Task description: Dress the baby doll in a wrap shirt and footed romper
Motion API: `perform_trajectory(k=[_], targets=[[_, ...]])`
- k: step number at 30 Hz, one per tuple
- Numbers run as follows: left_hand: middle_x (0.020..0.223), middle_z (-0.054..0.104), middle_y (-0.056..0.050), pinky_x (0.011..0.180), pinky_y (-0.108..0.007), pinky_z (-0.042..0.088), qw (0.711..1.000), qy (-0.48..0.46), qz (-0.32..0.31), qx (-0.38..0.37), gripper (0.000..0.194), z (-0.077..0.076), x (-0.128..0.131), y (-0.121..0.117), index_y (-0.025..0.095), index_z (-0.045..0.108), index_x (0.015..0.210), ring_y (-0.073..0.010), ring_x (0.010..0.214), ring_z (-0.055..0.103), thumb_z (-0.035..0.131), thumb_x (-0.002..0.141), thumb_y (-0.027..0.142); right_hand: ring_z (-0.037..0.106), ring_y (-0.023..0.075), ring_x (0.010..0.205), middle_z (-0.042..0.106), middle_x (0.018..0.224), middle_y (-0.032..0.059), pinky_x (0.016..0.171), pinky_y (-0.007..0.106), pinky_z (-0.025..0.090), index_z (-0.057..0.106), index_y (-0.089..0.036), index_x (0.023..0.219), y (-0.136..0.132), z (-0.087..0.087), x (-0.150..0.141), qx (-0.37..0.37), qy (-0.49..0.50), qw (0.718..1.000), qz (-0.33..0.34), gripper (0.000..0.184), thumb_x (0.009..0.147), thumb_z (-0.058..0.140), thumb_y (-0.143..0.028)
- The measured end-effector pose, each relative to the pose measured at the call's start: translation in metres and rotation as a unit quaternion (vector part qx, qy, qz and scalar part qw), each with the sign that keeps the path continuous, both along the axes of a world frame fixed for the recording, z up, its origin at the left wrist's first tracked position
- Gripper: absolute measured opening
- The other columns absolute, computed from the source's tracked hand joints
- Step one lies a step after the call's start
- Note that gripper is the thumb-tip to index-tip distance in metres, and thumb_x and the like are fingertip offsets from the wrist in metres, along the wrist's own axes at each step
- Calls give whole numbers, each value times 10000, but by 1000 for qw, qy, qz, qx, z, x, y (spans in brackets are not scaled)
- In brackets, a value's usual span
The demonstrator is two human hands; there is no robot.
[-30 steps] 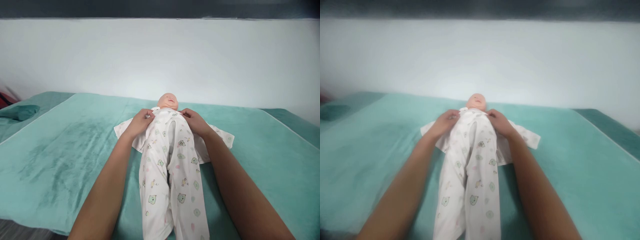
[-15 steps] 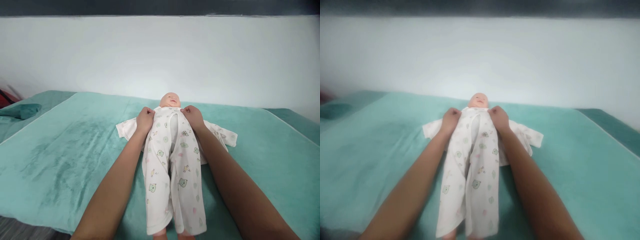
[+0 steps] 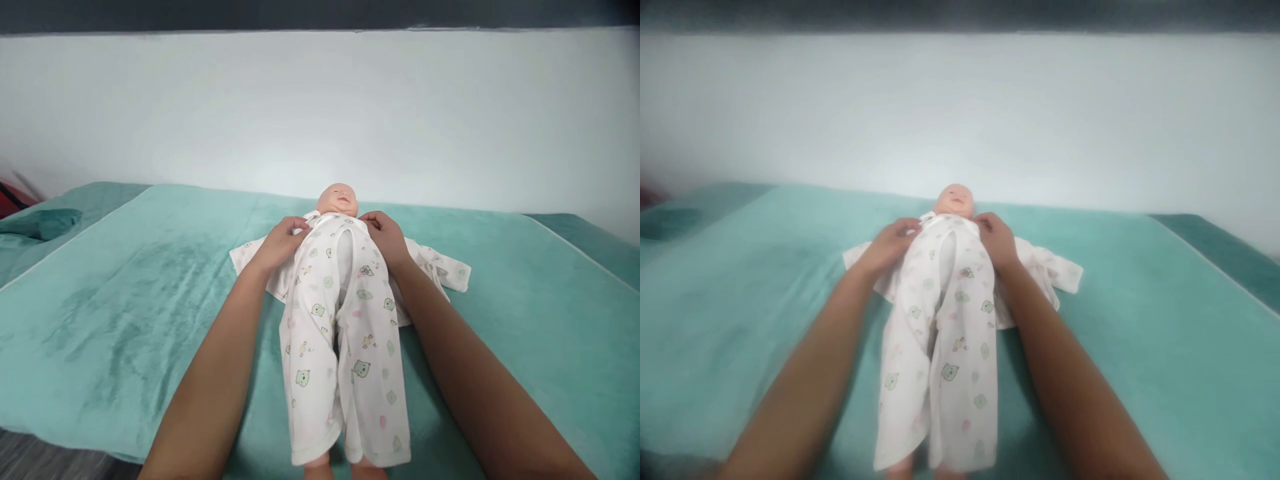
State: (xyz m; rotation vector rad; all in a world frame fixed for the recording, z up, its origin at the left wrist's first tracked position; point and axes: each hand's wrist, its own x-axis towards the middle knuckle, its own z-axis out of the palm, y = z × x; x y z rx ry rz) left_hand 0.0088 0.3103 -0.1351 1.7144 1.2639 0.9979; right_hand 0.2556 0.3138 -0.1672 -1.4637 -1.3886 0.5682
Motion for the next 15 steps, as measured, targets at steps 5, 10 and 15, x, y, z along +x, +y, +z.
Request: perform_trajectory(k=[5,10,15], targets=[[1279,670,-45,1004,-337,423,999,-36,17,-3,102,-4,3,3,202,612,832,-217,1138,594,643,810,297,603,208,850,719,918,21,747,323,438,681,-226,923,-2,0,0,9,-18,1000,-2,231,828,536,-378],[1062,713,-48,916,-329,464,993,-89,74,8,102,-12,14,11,199,571,784,-201,993,616,627,819,277,601,208,821,716,889,11,717,325,429,681,-236,919,-4,3,0,1,-33,999,-10,223,837,534,-383],[934,687,-29,872,-321,462,989,-44,135,41,94,-15,18,14,203,553,769,-189,903,600,599,838,247,615,213,839,717,887,10,745,345,459,683,-238,896,-2,1,0,10,-23,1000,-16,201,835,541,-367]])
